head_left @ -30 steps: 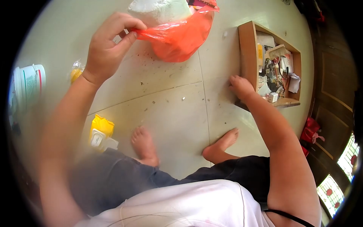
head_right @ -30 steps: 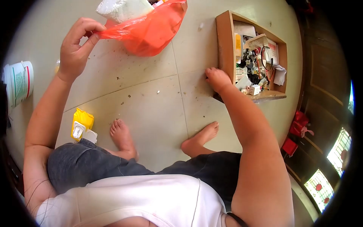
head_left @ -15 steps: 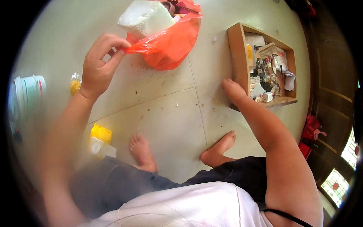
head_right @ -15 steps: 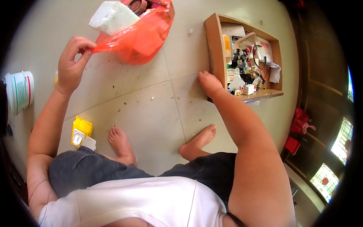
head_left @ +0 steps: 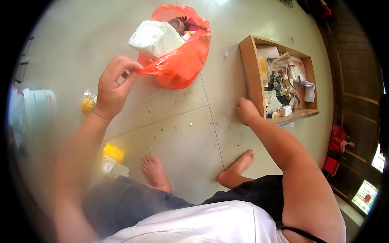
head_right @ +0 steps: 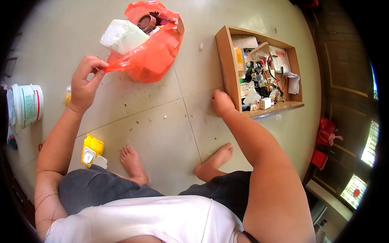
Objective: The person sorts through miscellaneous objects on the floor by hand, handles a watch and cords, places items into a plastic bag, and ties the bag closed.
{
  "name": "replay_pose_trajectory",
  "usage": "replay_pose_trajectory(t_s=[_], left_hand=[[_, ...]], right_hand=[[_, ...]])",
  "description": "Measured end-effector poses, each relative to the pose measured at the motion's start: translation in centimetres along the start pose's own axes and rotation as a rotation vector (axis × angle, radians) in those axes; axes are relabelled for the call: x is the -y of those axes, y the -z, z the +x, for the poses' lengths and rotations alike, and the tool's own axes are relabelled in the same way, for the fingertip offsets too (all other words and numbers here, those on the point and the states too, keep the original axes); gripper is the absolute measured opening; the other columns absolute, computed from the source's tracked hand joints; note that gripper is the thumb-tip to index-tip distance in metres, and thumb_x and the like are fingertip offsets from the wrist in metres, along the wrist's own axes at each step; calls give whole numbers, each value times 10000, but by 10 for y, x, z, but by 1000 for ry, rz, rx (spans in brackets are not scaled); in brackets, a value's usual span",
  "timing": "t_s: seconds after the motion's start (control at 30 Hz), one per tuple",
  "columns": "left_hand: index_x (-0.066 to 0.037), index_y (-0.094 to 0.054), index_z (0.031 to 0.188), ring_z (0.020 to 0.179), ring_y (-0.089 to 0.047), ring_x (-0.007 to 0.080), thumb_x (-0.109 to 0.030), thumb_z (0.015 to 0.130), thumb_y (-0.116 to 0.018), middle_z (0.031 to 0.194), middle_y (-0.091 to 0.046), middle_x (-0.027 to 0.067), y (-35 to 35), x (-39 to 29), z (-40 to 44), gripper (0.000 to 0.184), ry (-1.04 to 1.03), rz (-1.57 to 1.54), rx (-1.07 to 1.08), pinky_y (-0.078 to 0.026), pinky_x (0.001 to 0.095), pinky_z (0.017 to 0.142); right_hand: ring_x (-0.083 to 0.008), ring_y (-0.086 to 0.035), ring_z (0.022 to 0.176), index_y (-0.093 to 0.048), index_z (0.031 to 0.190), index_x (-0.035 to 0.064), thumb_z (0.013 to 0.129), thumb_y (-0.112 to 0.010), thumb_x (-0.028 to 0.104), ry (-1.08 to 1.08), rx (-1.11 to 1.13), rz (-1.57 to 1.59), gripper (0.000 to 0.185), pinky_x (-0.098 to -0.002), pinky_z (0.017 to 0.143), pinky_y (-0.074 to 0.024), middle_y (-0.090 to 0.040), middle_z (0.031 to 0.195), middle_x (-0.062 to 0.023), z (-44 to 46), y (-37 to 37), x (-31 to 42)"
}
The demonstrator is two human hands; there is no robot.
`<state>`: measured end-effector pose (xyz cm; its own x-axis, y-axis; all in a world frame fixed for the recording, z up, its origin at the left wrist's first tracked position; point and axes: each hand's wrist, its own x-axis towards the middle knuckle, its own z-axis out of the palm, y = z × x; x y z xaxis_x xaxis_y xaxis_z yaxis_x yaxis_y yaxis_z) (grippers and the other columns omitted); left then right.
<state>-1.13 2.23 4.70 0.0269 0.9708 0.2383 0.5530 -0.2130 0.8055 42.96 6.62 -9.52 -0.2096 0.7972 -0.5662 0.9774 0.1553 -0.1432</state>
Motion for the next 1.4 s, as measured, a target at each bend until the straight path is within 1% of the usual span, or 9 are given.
replay_pose_trajectory(t_s=[0.43,0.57,0.67,0.73,0.8,0.97,1.1,1.27,1.4], left_hand=[[-79,-642,940,831,-566,153,36,843,-604,906,-578,22,-4,-8,5,156,-9,37,-22,-448,265,680],[-73,-637,933,831,-564,155,43,841,-598,907,-580,23,-1,-6,5,153,-17,60,-27,-448,270,686],[-67,-634,932,833,-558,158,47,839,-595,898,-575,26,-5,-3,7,152,-32,27,-14,-449,273,690],[-51,-621,937,825,-535,156,54,846,-587,910,-560,35,-6,-5,10,143,-53,12,-6,-443,266,720],[-35,-608,941,817,-512,155,61,853,-578,923,-545,43,-5,-5,9,134,-58,8,5,-438,259,750],[-37,-607,950,840,-530,167,75,840,-589,931,-547,44,-6,0,11,158,-112,2,31,-447,272,775],[-35,-604,946,860,-544,176,75,839,-599,947,-569,54,-10,-3,16,154,-169,25,-20,-452,280,789],[-68,-629,932,836,-588,220,87,798,-592,902,-637,45,-8,0,16,208,-164,22,11,-483,317,753],[-44,-611,938,822,-568,214,74,838,-596,896,-618,58,-7,6,16,156,-153,-17,41,-464,301,764]], right_hand=[[-384,-602,891,-546,909,71,819,-613,70,412,25,65,111,-456,769,-507,-584,948,-167,-7,21,5],[-320,-606,832,-598,963,82,842,-611,65,655,-362,289,122,-371,724,-515,-588,890,-118,5,99,23],[-338,-615,858,-588,976,45,858,-606,54,518,-636,174,120,-367,756,-506,-615,933,-133,12,160,-5],[-340,-607,885,-612,1002,51,880,-611,131,266,-546,-15,145,-393,790,-508,-613,1010,-141,13,180,-32],[-321,-605,950,-630,1052,76,889,-608,151,370,-722,-240,181,-390,832,-501,-603,1106,-125,14,181,-32],[-321,-565,1108,-618,1151,101,897,-599,151,439,-345,221,260,-398,930,-472,-562,1223,-125,63,149,32],[-341,-565,1097,-608,1184,121,909,-561,149,349,-522,89,281,-405,948,-474,-515,1291,-144,151,85,48],[-359,-547,1120,-585,1219,107,887,-541,189,80,-121,-171,345,-412,986,-459,-415,1414,-174,157,73,63],[-270,-638,760,-657,1014,100,791,-649,134,139,-289,256,226,-372,735,-522,-668,937,-118,161,72,49]])
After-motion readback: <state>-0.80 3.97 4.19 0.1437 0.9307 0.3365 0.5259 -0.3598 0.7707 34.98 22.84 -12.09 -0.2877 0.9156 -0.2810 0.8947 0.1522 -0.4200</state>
